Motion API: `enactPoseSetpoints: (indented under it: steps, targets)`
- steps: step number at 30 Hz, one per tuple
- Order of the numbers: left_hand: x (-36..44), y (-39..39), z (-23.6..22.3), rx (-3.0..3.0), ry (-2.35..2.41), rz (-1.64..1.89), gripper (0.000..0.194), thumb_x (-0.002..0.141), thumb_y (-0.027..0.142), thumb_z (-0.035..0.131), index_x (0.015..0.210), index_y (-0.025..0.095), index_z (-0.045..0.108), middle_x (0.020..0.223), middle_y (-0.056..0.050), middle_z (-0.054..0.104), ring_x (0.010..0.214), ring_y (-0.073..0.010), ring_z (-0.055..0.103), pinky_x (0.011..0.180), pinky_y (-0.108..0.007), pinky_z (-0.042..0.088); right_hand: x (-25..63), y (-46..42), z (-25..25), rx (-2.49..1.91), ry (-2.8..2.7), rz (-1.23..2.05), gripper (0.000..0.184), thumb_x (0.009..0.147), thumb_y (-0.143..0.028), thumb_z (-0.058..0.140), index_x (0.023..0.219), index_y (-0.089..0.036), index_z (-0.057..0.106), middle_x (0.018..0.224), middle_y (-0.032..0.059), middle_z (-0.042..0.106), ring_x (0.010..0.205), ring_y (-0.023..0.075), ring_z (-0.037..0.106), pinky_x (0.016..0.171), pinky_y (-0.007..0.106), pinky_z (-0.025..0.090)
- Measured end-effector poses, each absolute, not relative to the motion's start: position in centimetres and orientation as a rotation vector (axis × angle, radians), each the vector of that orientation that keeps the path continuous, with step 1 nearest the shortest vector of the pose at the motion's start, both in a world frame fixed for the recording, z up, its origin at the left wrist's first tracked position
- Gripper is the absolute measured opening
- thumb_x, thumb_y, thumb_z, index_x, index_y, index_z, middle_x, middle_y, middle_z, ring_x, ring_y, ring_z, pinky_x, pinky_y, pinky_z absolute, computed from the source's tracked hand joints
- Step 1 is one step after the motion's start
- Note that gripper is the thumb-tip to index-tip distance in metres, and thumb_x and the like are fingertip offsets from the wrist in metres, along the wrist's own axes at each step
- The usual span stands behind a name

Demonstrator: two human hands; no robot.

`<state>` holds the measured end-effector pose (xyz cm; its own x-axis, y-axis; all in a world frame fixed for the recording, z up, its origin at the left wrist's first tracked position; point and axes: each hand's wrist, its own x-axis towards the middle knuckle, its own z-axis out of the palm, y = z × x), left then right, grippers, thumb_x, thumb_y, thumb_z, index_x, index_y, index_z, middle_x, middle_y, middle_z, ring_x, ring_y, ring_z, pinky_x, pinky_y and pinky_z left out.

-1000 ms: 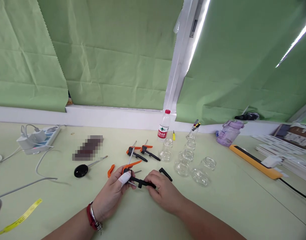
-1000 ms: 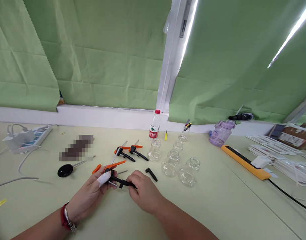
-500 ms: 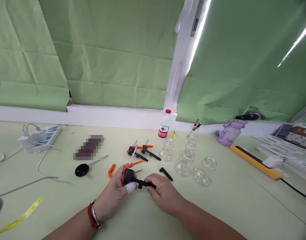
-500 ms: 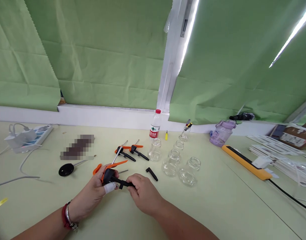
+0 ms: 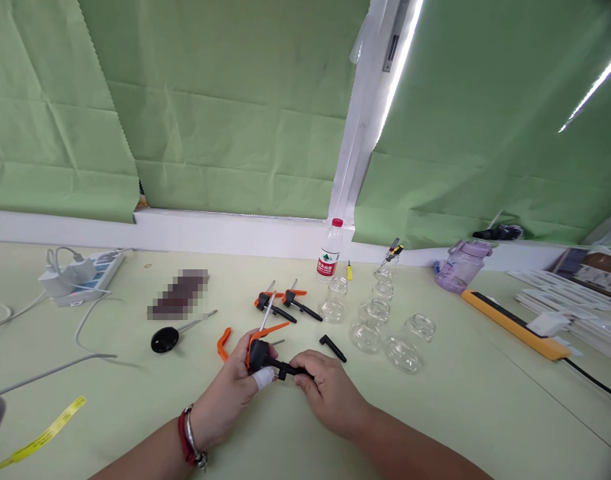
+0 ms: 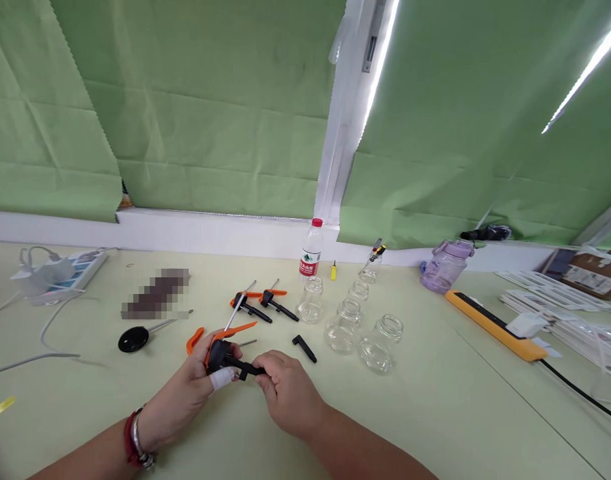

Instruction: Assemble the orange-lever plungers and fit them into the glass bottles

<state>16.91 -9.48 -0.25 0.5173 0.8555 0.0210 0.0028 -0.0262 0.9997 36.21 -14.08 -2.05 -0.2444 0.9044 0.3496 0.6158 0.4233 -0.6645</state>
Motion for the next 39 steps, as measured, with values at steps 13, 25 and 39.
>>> enactPoseSetpoints:
  steps: [13, 25, 39]
  targets:
    - [17.0, -9.6, -0.2, 1.403, 0.876, 0.834, 0.023, 0.078, 0.026, 0.059, 0.100, 0.026, 0.053, 0.099, 0.001, 0.060, 0.092, -0.0185, 0.055, 0.083, -0.032, 0.043, 35.8, -14.3, -1.9, -1.323, -1.930, 0.531, 0.019, 0.083, -0.010, 0.048, 0.095, -0.018, 0.060, 0.089, 0.0043, 0.064, 0.080, 0.0166, 0.058, 0.072, 0.027, 0.044]
    - [16.9, -9.6, -0.4, 1.376, 0.876, 0.875, 0.056, 0.080, 0.029, 0.061, 0.129, 0.030, 0.035, 0.127, -0.007, 0.052, 0.116, -0.0251, 0.050, 0.097, -0.042, 0.039, 35.2, -14.7, -1.6, -1.288, -1.897, 0.593, 0.017, 0.082, -0.013, 0.049, 0.093, -0.018, 0.061, 0.079, 0.0028, 0.062, 0.071, 0.0154, 0.056, 0.068, 0.027, 0.043]
    - [16.6, -11.0, -0.5, 2.000, 0.667, 1.184, 0.053, 0.082, 0.021, 0.058, 0.124, 0.028, 0.026, 0.151, -0.014, 0.011, 0.141, -0.0321, 0.011, 0.108, -0.059, 0.021, 33.8, -14.4, -2.3, -0.971, -1.258, 1.411, 0.028, 0.074, -0.037, 0.070, 0.084, -0.014, 0.058, 0.058, -0.0013, 0.060, 0.049, 0.0100, 0.056, 0.054, 0.026, 0.048]
